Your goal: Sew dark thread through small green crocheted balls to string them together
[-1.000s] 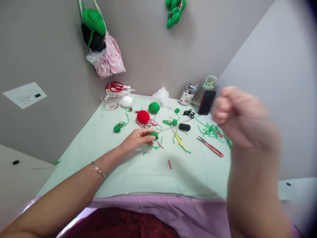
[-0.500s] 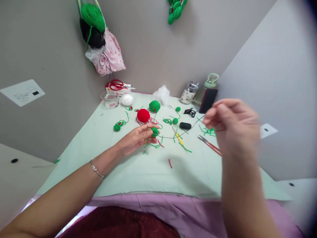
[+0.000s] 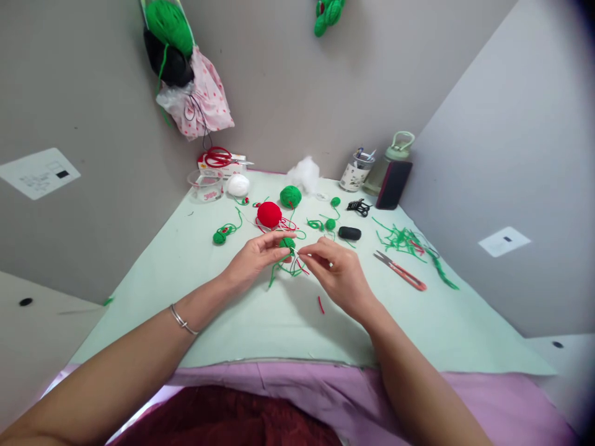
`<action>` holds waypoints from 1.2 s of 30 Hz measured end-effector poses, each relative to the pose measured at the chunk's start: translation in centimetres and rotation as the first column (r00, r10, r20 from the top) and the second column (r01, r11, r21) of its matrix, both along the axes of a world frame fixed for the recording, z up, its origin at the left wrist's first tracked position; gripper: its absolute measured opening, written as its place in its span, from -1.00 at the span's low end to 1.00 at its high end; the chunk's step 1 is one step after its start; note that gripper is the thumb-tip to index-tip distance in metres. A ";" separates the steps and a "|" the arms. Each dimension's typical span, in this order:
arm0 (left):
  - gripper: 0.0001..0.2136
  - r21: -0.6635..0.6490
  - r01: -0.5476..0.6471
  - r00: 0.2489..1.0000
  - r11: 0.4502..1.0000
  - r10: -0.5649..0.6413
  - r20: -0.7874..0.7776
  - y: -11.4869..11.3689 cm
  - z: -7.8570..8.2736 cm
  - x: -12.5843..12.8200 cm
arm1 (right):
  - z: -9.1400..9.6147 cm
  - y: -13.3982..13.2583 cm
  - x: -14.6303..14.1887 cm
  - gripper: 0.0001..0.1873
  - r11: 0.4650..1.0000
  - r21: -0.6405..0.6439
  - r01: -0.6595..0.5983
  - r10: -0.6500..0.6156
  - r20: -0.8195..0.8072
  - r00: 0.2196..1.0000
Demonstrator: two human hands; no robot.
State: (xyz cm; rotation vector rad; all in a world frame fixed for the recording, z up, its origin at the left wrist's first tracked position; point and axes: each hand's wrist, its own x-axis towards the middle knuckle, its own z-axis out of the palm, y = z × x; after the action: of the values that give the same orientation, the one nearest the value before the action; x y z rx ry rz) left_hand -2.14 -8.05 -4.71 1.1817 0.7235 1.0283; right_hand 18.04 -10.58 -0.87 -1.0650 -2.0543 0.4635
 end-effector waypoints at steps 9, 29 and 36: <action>-0.62 0.065 -0.060 0.991 0.996 0.067 -0.118 0.0 -0.3 0.0 | -0.4 0.2 -0.1 -0.86 1.000 0.011 0.021 -0.022 0.058 0.998; -0.66 0.137 -0.170 0.977 0.976 0.185 -0.102 -0.6 0.2 0.6 | -1.9 0.4 -1.0 -0.88 0.981 -0.186 0.054 -0.074 -0.105 0.992; -0.72 0.306 -0.278 0.923 0.910 0.341 -0.177 -0.7 0.3 0.5 | -2.3 1.1 -0.5 -0.87 0.940 -0.340 -0.025 -0.047 -0.202 0.978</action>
State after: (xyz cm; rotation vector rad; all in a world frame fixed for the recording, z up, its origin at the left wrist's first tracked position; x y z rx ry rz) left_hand -1.61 -8.74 -4.46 1.4739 0.9972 1.3057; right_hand 17.53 -9.45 -3.20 -1.1723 -1.8200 0.9125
